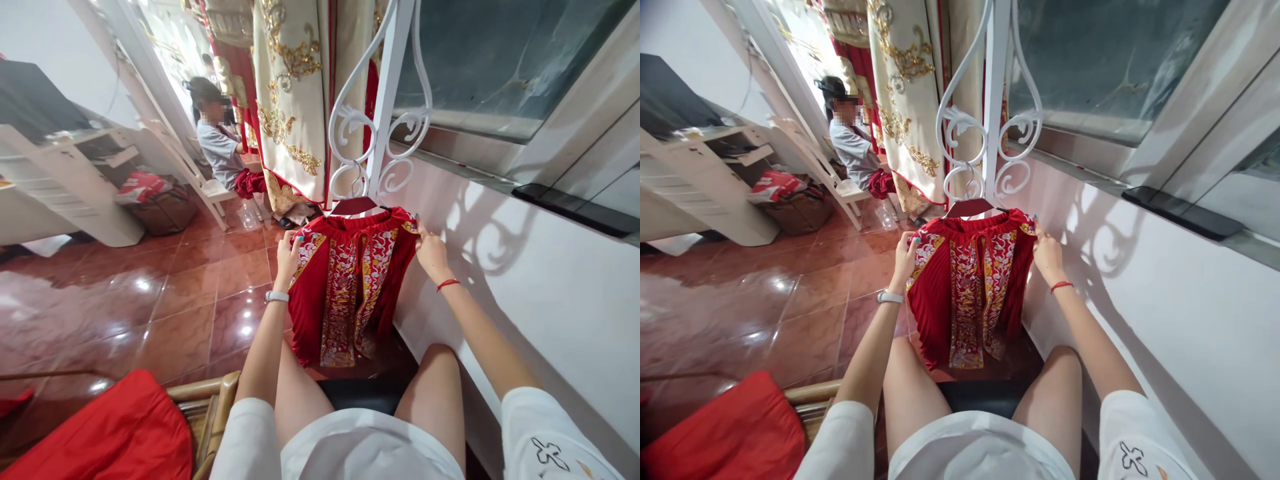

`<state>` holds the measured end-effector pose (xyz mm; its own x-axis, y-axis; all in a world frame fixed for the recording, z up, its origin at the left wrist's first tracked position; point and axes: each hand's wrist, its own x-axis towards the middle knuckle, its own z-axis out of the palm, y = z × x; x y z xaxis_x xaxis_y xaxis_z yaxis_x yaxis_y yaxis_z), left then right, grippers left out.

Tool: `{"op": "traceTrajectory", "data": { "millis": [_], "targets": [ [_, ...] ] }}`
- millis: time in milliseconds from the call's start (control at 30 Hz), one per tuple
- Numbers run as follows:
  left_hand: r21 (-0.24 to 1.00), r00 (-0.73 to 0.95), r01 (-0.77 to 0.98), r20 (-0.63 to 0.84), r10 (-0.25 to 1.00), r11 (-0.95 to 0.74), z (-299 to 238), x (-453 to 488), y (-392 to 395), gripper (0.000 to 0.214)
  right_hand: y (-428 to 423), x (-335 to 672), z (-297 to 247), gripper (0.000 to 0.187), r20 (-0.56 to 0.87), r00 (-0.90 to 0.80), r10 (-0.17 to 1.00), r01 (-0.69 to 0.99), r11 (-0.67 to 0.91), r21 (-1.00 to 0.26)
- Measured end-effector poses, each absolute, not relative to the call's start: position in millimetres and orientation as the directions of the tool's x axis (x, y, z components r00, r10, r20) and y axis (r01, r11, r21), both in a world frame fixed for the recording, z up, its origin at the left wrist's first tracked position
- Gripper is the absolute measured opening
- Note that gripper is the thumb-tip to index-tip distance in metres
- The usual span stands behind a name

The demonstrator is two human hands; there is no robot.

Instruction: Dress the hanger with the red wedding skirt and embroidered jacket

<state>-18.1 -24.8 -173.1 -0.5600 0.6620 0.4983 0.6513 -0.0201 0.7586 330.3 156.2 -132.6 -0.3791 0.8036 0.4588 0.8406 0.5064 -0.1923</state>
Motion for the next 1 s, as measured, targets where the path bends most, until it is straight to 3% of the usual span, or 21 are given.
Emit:
{"op": "traceTrajectory", "data": {
  "millis": [200, 500, 700, 1000],
  "targets": [
    [0.772, -0.608, 0.636, 0.510, 0.608, -0.012, -165, -15, -31, 0.030, 109, 312, -156, 0.065, 0.441, -0.328, 0.835, 0.916, 0.395, -0.065],
    [0.777, -0.621, 0.629, 0.513, 0.593, -0.014, -160, -9, -35, 0.024, 106, 312, -161, 0.059, 0.461, -0.320, 0.828, 0.912, 0.401, -0.086],
    [0.761, -0.611, 0.648, 0.526, 0.591, -0.008, -162, -11, -36, 0.029, 108, 316, -163, 0.059, 0.497, -0.316, 0.808, 0.885, 0.440, -0.153],
    [0.772, -0.607, 0.634, 0.527, 0.594, -0.038, -164, -17, -32, 0.030, 111, 321, -170, 0.059, 0.558, -0.253, 0.790, 0.773, 0.512, -0.374]
  ]
}}
